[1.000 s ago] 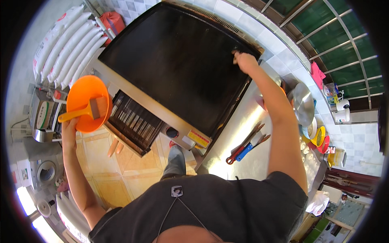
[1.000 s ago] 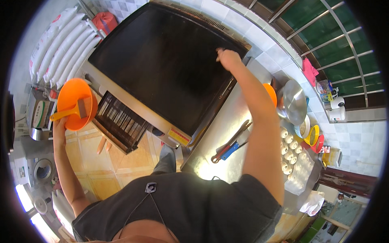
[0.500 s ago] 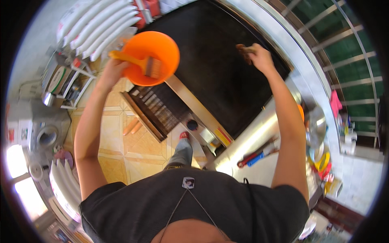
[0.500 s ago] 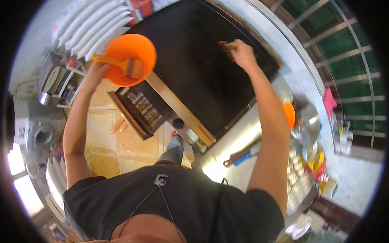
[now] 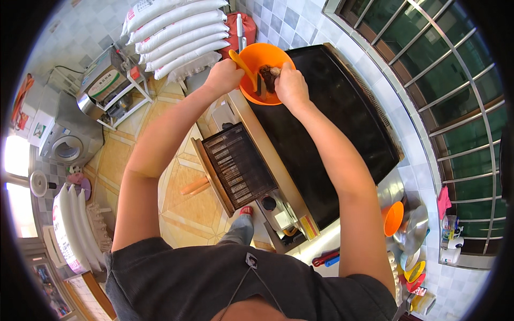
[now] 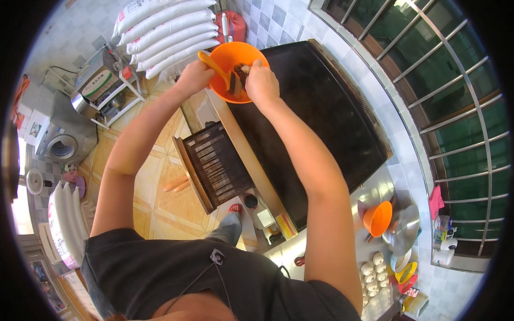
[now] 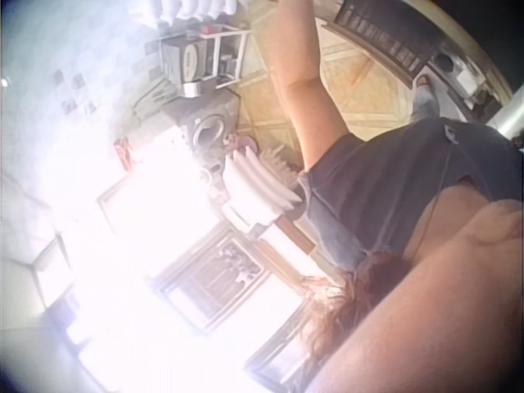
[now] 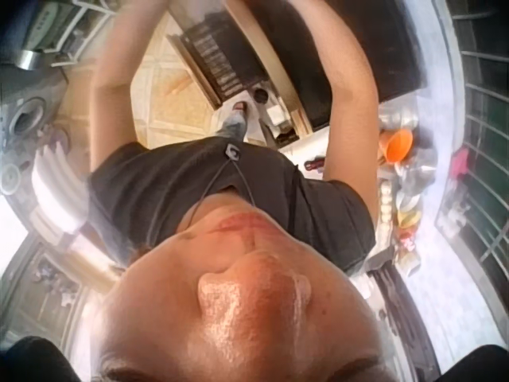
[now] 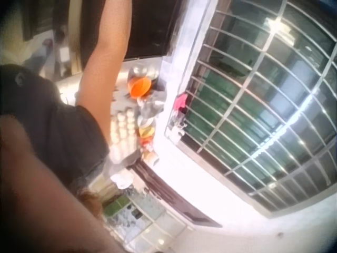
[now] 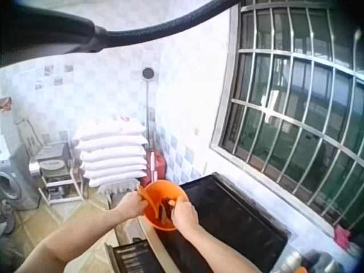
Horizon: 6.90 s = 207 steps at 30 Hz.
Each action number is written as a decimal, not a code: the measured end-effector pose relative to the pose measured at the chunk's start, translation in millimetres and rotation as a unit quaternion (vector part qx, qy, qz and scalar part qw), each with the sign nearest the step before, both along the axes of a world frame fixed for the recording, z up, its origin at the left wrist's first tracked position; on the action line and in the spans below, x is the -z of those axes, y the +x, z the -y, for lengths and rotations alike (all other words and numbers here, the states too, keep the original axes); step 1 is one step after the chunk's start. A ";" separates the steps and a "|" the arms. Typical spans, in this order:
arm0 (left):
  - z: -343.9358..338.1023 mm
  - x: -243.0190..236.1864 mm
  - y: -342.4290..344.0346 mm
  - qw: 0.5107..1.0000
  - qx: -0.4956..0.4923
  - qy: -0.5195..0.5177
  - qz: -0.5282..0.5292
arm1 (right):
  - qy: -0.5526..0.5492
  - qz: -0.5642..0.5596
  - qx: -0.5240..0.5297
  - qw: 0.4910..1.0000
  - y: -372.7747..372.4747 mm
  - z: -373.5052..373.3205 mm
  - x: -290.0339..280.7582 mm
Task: The person cleans a flat-top grill with a cloth and liquid from a bowl, then rolls out dough balls into flat circles using a rolling pin. The flattened dough is placed onto the hot grill to cook.
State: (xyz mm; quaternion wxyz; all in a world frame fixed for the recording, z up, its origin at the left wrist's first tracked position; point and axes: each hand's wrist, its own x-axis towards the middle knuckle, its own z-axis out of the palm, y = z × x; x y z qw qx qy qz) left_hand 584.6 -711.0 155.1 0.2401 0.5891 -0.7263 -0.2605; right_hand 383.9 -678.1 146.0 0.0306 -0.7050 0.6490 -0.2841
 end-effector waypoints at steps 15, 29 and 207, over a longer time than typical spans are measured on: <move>60.7 36.5 70.5 0.989 -0.123 0.017 -0.080 | 0.182 0.625 -0.080 0.755 -50.1 87.1 -40.9; -8.7 36.9 227.3 0.957 -0.201 0.010 -0.210 | 0.140 -0.213 -0.036 0.966 -109.6 126.9 94.0; -698.7 251.0 -422.4 0.779 0.593 -0.112 0.172 | 0.123 0.399 0.463 0.782 -305.8 -951.8 154.0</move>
